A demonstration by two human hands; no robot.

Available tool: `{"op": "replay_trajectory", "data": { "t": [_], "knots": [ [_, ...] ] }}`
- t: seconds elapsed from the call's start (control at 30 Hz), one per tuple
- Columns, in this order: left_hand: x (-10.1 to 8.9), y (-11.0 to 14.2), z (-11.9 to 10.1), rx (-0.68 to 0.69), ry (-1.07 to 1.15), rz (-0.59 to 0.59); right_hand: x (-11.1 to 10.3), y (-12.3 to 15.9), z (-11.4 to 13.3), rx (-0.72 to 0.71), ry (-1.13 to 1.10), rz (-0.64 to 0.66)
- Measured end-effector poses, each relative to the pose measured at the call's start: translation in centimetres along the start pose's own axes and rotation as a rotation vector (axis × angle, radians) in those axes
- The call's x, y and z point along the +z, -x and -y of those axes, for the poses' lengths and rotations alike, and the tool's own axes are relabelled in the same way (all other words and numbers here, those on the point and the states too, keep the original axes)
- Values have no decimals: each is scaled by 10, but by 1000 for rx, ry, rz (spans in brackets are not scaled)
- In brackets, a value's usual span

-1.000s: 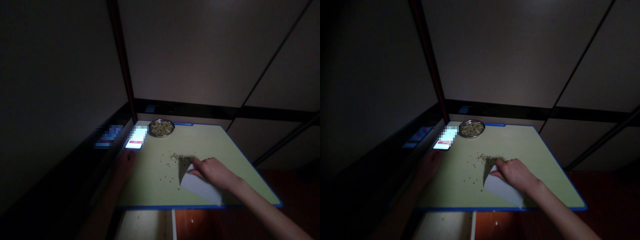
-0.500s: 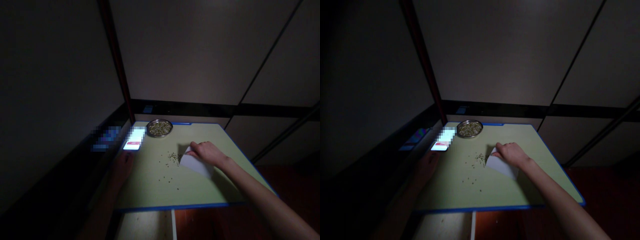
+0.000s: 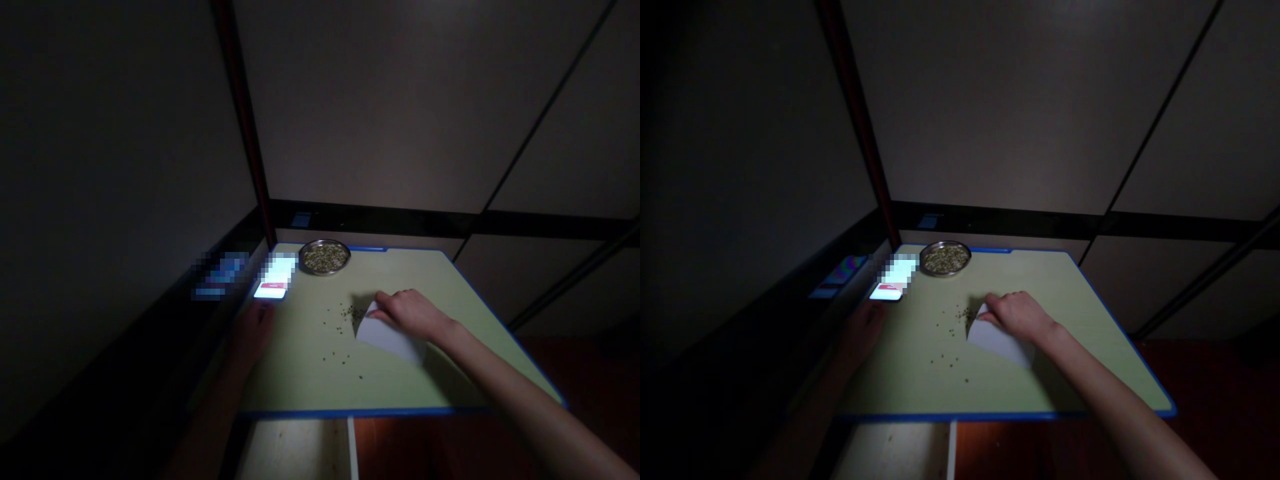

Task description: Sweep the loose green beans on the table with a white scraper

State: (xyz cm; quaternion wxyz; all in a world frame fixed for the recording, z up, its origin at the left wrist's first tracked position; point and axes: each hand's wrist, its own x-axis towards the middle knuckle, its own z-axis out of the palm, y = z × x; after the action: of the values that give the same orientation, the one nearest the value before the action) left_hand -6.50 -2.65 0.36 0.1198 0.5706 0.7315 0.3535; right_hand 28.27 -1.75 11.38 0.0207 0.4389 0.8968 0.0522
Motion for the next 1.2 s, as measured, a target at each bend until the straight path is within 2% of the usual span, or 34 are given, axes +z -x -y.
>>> {"op": "replay_trajectory", "data": {
  "t": [0.13,0.27,0.37,0.5,0.7,0.83,1.2],
  "knots": [
    [1,0,1,0,7,-3,-20,0,13,-110,-106,-68],
    [0,0,-1,-17,2,-7,-39,-2,48,-304,-206,-131],
    [-1,0,-2,-6,12,-11,-42,-6,75,-420,-253,-156],
    [-2,1,-4,4,18,-1,-28,-4,95,-507,-230,-207],
    [0,-1,-1,-5,7,-3,11,19,106,-626,-271,-371],
    [1,-1,-1,-14,6,8,32,32,117,-605,-252,-454],
    [-1,0,-4,-1,-28,8,57,44,119,-507,-300,-307]
  ]
}}
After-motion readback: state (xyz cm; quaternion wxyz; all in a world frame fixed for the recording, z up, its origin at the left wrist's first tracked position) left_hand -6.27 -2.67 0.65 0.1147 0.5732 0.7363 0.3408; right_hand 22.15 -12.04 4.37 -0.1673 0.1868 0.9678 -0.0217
